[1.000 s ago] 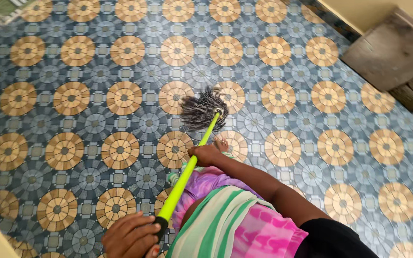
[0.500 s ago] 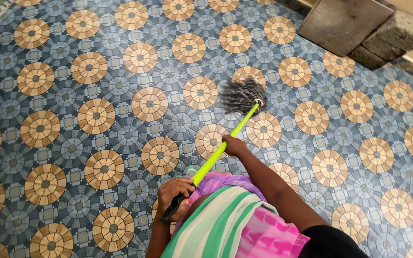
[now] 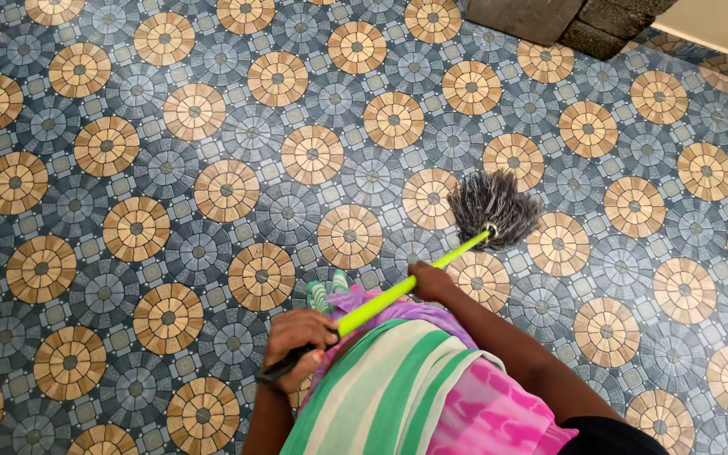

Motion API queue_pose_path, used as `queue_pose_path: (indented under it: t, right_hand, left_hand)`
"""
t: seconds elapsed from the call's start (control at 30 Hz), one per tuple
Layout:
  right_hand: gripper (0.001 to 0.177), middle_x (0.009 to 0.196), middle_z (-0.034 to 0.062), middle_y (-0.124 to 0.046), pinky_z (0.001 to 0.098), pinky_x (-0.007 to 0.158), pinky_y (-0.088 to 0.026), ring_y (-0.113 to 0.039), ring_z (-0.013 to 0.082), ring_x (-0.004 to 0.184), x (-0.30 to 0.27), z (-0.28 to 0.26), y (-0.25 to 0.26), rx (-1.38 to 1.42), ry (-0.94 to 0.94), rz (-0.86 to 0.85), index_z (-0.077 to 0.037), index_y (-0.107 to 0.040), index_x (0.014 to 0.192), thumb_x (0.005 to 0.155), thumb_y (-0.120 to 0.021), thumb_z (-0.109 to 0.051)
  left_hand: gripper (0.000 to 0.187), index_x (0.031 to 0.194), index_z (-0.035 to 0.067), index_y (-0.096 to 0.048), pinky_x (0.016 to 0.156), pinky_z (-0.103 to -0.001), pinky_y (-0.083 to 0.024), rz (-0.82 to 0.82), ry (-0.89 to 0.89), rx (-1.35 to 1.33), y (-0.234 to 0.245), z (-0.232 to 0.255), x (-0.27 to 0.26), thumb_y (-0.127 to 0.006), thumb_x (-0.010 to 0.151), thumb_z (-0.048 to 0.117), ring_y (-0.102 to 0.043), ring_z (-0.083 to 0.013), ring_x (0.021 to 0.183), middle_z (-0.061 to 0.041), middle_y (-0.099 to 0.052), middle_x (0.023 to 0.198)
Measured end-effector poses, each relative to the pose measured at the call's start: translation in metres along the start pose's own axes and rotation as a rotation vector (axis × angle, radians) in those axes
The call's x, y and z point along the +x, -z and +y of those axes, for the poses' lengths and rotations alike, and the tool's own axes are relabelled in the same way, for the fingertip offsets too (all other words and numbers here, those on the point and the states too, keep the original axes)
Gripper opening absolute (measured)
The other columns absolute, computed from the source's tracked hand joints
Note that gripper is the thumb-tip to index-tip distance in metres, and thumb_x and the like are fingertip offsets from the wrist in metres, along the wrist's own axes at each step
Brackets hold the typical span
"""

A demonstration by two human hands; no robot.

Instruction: The person mops a patterned tiled floor using a string mop with a green handle. They move the mop back and forth across the floor, covering different areas of the room.

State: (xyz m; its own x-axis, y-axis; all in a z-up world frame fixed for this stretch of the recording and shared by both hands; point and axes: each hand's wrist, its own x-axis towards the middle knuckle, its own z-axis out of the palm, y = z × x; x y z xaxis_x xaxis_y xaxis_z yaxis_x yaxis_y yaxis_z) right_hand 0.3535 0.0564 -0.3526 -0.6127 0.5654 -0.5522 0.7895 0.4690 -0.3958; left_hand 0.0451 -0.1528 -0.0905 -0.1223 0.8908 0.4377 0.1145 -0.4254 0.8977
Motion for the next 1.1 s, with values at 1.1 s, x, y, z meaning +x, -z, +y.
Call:
queue_pose_path:
  t: [1.1]
  right_hand:
    - [0.040, 0.096, 0.0104, -0.068, 0.0510, 0.075, -0.054, -0.068, 0.0386, 0.089, -0.002, -0.140, 0.018, 0.129, 0.708, -0.090, -0.012, -0.062, 0.096, 0.082, -0.080, -0.045]
  left_hand:
    - [0.021, 0.079, 0.015, -0.054, 0.080, -0.033, -0.055, -0.500, -0.263, 0.545, -0.109, 0.163, -0.001, -0.071, 0.088, 0.024, -0.062, -0.0156, 0.081, 0.001, -0.047, 0.077]
